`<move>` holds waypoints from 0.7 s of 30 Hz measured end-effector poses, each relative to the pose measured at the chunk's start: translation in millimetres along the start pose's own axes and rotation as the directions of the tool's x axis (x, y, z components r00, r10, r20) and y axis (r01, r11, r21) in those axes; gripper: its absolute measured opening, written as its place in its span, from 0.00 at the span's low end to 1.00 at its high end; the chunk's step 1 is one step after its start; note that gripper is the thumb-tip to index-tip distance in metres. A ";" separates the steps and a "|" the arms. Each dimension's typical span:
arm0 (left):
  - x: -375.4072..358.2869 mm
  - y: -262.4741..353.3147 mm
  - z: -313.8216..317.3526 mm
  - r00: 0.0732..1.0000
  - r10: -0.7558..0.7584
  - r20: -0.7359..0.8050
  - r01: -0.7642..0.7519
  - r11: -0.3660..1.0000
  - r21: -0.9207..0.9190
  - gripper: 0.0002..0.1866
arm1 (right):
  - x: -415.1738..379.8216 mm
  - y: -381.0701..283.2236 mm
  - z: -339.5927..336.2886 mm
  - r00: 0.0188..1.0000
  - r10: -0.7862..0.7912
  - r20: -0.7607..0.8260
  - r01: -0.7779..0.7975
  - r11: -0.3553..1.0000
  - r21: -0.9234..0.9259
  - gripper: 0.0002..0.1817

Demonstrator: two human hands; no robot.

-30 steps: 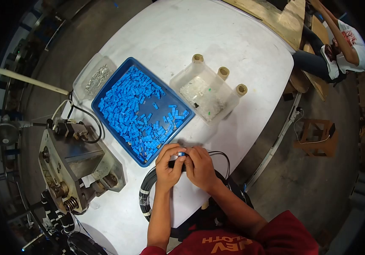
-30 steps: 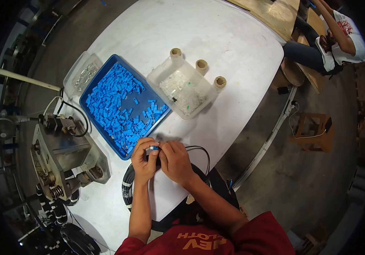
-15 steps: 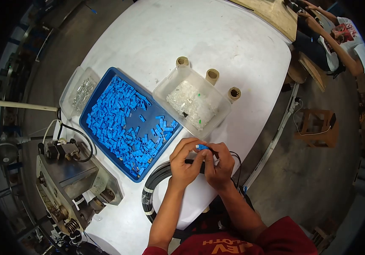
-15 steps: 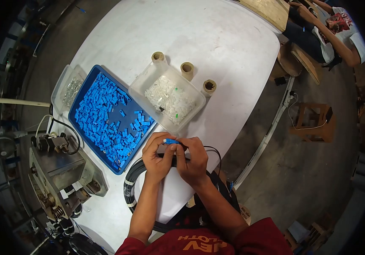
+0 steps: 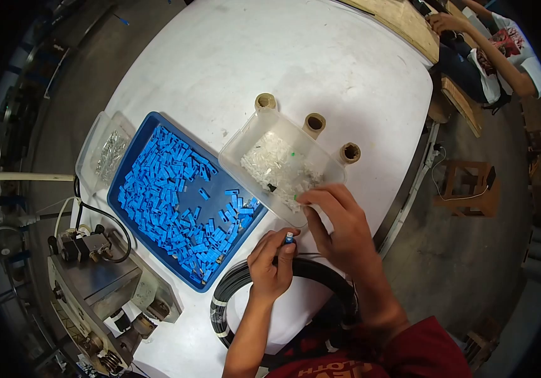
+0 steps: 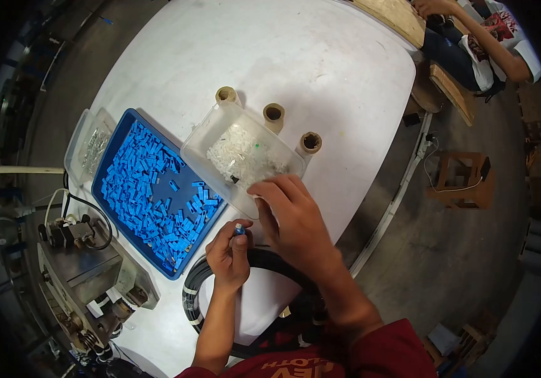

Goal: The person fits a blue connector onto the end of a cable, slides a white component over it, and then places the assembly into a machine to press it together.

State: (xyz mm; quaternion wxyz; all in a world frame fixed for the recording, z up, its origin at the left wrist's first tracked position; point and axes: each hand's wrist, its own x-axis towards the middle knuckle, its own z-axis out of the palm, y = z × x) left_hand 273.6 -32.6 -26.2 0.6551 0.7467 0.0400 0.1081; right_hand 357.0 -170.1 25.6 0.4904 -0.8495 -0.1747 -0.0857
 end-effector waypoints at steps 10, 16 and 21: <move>1.9 -10.5 -3.5 0.999 -0.025 -0.020 0.024 0.999 -0.027 0.10 | 52.9 33.7 26.5 0.752 0.066 0.656 0.166 0.944 -0.286 0.13; 1.4 -8.9 -3.6 1.000 -0.031 -0.003 0.031 0.999 -0.017 0.11 | 56.8 34.0 27.5 0.862 0.021 0.506 0.100 0.973 -0.210 0.19; 0.9 -8.7 -2.9 0.999 -0.037 -0.001 0.037 0.999 0.006 0.12 | 59.0 37.5 38.7 0.834 0.019 0.551 0.164 0.945 -0.282 0.23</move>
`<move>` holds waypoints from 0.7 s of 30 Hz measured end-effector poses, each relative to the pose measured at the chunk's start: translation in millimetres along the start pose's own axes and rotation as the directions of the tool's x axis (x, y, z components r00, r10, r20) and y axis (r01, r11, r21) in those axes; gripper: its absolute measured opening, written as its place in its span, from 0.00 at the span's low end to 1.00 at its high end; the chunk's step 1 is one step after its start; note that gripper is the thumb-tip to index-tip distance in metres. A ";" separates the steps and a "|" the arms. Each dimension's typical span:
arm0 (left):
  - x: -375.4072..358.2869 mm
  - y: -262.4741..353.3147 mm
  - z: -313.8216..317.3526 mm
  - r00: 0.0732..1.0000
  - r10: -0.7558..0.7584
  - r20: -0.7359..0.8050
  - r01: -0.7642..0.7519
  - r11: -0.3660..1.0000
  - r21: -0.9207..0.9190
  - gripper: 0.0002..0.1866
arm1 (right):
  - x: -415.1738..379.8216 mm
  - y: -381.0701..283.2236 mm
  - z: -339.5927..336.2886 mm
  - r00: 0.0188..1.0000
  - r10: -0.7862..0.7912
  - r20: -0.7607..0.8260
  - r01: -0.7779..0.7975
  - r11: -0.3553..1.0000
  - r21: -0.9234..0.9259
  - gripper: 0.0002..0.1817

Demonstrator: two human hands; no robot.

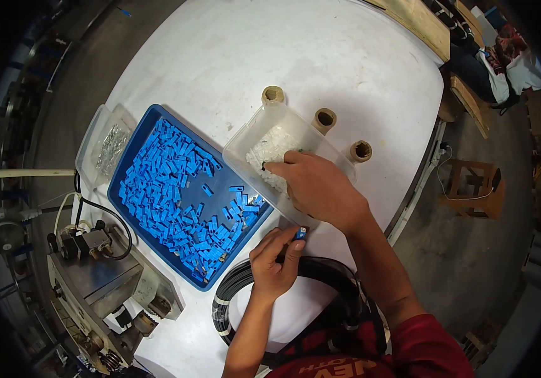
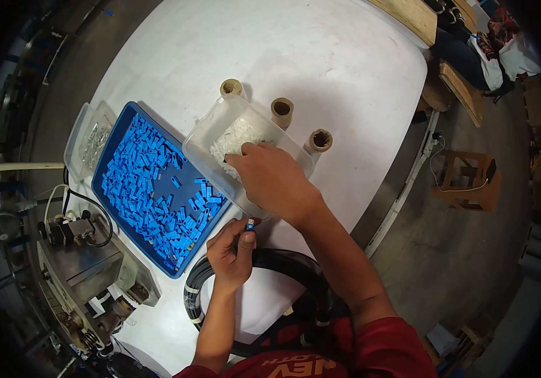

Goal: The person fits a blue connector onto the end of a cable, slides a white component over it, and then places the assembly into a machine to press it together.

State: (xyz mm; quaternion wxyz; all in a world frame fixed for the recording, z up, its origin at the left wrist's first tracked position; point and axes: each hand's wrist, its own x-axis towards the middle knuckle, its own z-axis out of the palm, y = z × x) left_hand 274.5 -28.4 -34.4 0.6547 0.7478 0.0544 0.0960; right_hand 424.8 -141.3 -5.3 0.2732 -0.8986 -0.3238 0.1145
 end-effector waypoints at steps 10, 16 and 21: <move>1.8 3.9 0.1 1.000 -0.019 0.007 0.019 0.999 0.034 0.11 | -10.6 10.1 -14.4 0.999 -0.030 0.040 0.029 0.999 0.017 0.10; 3.4 6.1 -0.1 0.999 -0.041 0.033 0.038 0.997 0.069 0.11 | -10.5 11.8 -20.9 0.978 -0.007 0.209 -0.007 0.998 0.065 0.13; 9.3 9.9 -1.3 0.992 0.098 0.078 -0.103 0.993 0.061 0.11 | -10.6 15.8 -26.8 0.982 0.057 0.180 -0.077 0.992 0.104 0.11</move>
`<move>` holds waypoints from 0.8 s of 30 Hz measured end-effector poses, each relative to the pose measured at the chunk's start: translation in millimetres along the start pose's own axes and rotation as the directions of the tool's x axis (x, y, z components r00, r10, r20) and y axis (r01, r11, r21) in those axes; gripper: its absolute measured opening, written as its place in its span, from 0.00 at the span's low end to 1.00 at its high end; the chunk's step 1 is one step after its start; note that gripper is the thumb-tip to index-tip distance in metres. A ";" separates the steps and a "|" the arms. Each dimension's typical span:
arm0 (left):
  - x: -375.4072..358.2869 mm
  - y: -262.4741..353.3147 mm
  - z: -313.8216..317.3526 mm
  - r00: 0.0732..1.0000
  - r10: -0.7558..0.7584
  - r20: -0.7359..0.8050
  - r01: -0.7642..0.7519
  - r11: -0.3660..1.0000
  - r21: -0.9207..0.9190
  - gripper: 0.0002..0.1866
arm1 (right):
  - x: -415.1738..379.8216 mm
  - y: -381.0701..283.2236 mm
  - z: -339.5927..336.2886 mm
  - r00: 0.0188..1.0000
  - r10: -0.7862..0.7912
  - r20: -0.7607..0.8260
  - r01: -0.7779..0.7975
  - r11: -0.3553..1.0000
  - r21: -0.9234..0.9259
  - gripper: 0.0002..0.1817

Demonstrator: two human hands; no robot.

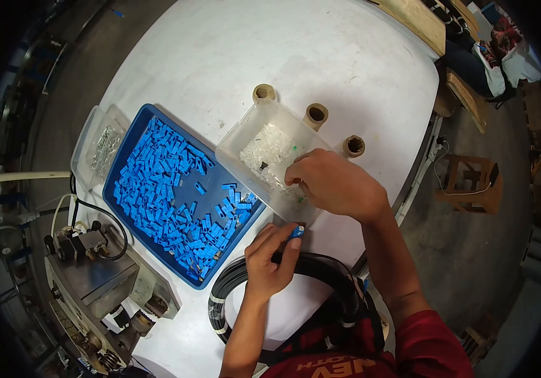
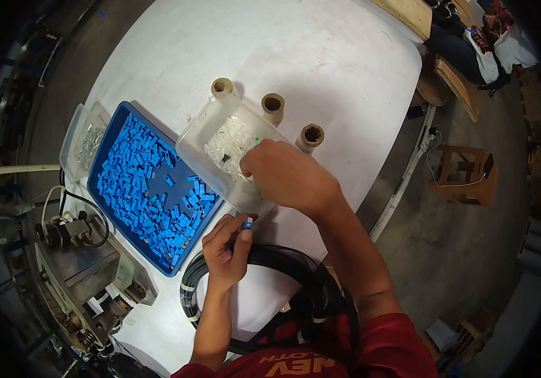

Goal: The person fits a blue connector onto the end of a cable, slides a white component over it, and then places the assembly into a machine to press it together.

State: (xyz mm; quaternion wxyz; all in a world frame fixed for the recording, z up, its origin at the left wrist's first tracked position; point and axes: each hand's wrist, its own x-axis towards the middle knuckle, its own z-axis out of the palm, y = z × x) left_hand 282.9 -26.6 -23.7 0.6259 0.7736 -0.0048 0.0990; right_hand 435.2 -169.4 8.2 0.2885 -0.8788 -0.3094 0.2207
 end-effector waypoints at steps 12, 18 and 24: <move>-1.4 -2.4 -1.4 0.999 -0.035 0.024 0.036 0.999 -0.021 0.13 | 1.0 -1.7 15.0 0.999 -0.023 0.044 0.027 0.995 -0.096 0.04; -1.5 1.0 -0.8 0.994 -0.105 -0.003 0.105 0.994 -0.039 0.14 | 0.9 -5.0 6.3 0.999 0.024 0.039 -0.026 0.998 0.050 0.04; -8.0 -7.9 -3.5 0.996 -0.086 -0.006 0.086 0.996 -0.022 0.10 | -15.5 -21.2 -21.4 0.990 -0.081 -0.113 0.121 0.903 0.413 0.05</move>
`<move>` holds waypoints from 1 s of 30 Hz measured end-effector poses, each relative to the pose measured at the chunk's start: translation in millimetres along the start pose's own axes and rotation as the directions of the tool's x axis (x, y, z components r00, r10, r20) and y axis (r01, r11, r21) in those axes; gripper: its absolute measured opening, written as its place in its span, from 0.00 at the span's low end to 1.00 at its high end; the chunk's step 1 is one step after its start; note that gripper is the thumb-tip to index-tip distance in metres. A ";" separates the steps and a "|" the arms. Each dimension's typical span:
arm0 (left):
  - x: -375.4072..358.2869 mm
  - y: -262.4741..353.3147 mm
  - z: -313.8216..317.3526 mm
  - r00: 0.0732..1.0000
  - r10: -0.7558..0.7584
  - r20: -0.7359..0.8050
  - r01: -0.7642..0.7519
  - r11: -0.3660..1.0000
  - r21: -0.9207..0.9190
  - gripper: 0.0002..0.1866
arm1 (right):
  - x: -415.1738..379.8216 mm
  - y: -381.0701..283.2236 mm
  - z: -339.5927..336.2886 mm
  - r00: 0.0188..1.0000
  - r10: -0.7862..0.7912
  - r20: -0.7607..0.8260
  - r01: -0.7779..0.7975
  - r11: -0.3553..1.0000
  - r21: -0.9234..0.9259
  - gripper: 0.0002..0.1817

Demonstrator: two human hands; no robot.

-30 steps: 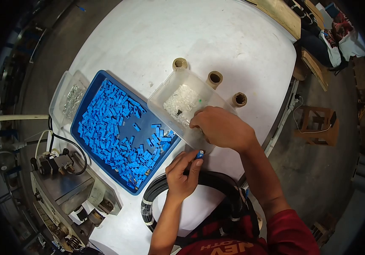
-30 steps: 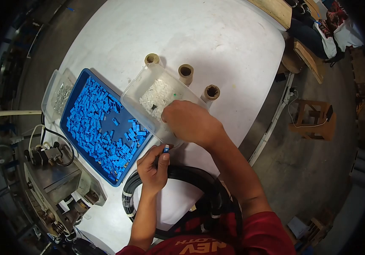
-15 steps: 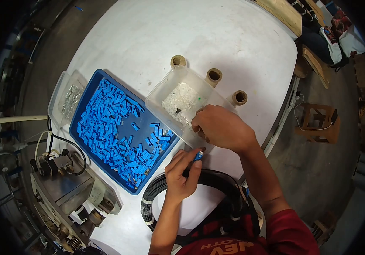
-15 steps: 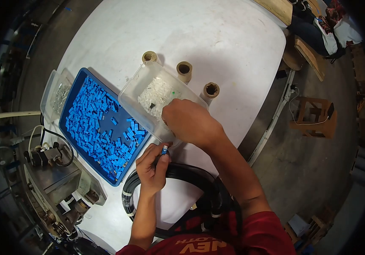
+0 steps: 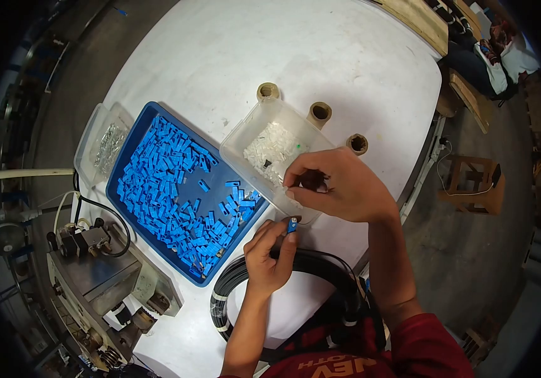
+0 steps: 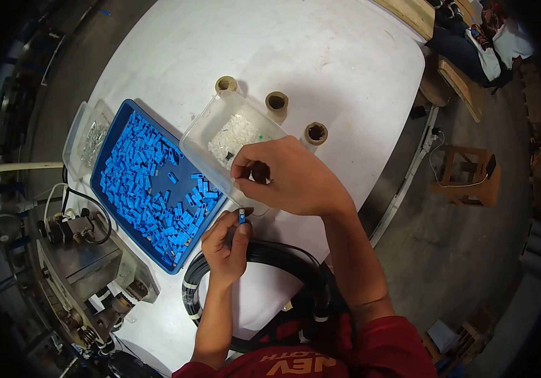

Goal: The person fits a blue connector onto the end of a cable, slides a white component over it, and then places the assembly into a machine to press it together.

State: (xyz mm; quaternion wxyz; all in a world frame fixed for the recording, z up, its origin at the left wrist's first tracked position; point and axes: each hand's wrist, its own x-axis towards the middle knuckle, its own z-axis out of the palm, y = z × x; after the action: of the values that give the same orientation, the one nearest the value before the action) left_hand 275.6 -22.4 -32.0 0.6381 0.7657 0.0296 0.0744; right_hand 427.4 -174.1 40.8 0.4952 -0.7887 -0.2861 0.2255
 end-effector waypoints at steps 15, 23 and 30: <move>-2.5 -2.2 6.3 0.987 0.035 -0.154 -0.066 0.977 -0.204 0.11 | -41.5 2.7 49.3 0.966 0.254 -0.053 -0.110 0.586 0.803 0.07; -0.8 -3.2 3.9 0.990 0.036 -0.134 -0.061 0.981 -0.182 0.11 | -41.6 2.3 50.8 0.969 0.242 -0.042 -0.114 0.595 0.795 0.07; -1.7 -0.6 2.1 0.992 0.034 -0.120 -0.050 0.990 -0.131 0.11 | -43.8 0.6 50.4 0.967 0.252 -0.022 -0.140 0.608 0.782 0.08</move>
State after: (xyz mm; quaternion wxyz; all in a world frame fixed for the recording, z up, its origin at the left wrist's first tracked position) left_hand 274.3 -24.7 -33.1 0.6833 0.7161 0.0458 0.1347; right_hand 363.2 -171.0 22.8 0.7751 -0.5390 -0.0401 0.3273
